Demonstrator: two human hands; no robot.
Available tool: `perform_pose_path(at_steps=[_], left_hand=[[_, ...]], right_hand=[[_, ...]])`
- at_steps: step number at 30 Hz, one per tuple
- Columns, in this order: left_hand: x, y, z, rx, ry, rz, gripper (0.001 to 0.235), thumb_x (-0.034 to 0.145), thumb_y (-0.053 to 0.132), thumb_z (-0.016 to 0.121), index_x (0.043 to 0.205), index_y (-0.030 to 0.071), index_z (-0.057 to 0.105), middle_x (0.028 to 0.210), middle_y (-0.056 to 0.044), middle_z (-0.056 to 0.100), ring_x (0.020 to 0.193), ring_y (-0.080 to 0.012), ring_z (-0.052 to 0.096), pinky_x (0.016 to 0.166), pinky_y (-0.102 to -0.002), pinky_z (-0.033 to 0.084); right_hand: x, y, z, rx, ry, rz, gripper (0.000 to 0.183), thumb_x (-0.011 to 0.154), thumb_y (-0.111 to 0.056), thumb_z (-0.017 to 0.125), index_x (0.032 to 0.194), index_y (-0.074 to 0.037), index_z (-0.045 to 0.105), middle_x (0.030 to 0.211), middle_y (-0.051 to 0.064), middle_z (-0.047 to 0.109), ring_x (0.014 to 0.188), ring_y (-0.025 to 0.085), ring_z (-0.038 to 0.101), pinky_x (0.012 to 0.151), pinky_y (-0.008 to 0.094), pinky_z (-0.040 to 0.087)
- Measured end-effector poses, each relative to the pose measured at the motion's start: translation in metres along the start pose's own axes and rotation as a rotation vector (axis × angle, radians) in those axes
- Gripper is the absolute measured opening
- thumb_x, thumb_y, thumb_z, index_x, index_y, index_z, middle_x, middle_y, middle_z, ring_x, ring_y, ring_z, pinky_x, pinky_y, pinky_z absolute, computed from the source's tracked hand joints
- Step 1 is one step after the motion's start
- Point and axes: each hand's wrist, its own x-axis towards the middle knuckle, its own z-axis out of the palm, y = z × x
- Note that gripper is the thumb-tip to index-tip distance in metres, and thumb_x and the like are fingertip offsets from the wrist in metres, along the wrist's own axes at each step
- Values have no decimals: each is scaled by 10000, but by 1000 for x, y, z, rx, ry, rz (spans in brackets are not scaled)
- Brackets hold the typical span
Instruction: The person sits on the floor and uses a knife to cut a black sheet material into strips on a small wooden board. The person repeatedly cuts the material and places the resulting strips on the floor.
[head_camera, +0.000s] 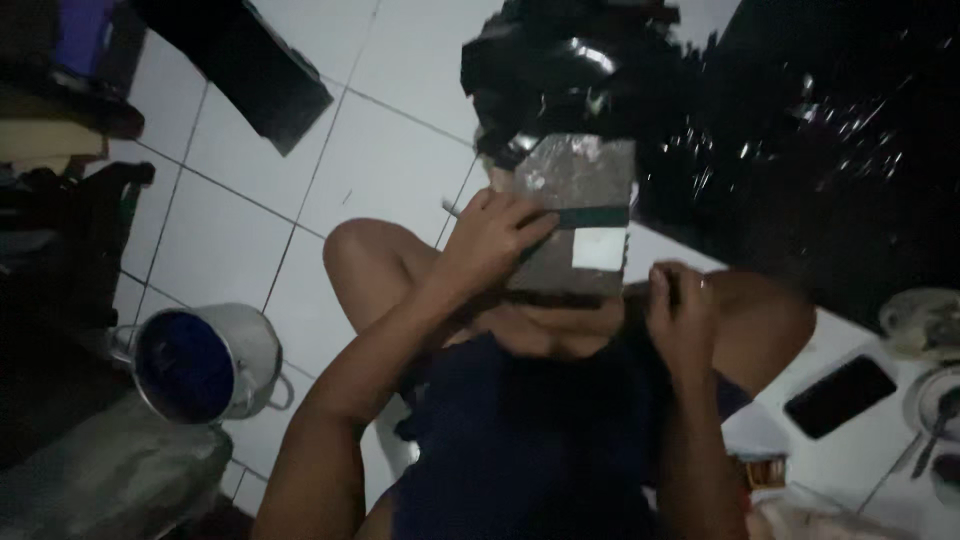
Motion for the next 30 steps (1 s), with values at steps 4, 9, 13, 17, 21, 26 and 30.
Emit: perform_pose_path(at_steps=[4,9,13,17,21,26,30], left_hand=[[-21,7,11,-2,40,-2,412,847,87,655,1255,118,710,1210,-70,660,1147,-265,628,943,-413,471],[-27,13,12,-7,52,-37,364,870,93,700,1232,120,731,1173,-87,666,1140,-268,623,945,-427,472],[-11,24,24,-160,180,-48,264,956,129,688,1219,115,688,1217,-93,668,1184,-249,626,1007,-437,499],[10,34,47,-292,143,-46,334,941,165,730,1254,53,691,1113,-124,673,1048,-303,623,858,-491,497],[14,33,60,-325,132,-77,331,922,134,712,1246,69,697,1109,-125,650,1048,-300,610,902,-464,503],[18,27,63,-422,65,-92,277,891,158,738,1158,86,727,1048,-58,654,973,-229,611,883,-417,491],[17,25,64,-477,119,-51,251,889,145,767,1133,92,742,1011,-46,638,992,-227,602,895,-400,484]], right_hand=[[21,-33,1,-23,-44,-101,295,1049,-124,624,1303,27,639,1251,240,654,1103,375,653,927,430,541],[40,-73,-6,-57,-150,-126,281,1040,-88,648,1313,-23,664,1234,231,667,1091,361,662,843,413,579],[46,-81,-10,-73,-209,-73,263,1019,-94,644,1273,-27,658,1227,233,656,1045,338,674,792,393,593],[44,-75,-11,-88,-255,-45,251,996,-130,673,1228,-35,687,1204,188,699,1016,339,674,781,420,574],[48,-65,-13,-117,-235,-196,263,1028,-153,687,1251,-14,683,1169,180,695,1071,340,661,887,443,552],[56,-64,-13,26,-341,145,233,1049,-174,613,1231,-48,686,1165,149,670,1017,251,686,811,361,582],[62,-66,-18,19,-319,-8,202,1005,-130,674,1169,-18,712,1077,163,708,998,263,685,791,360,574]])
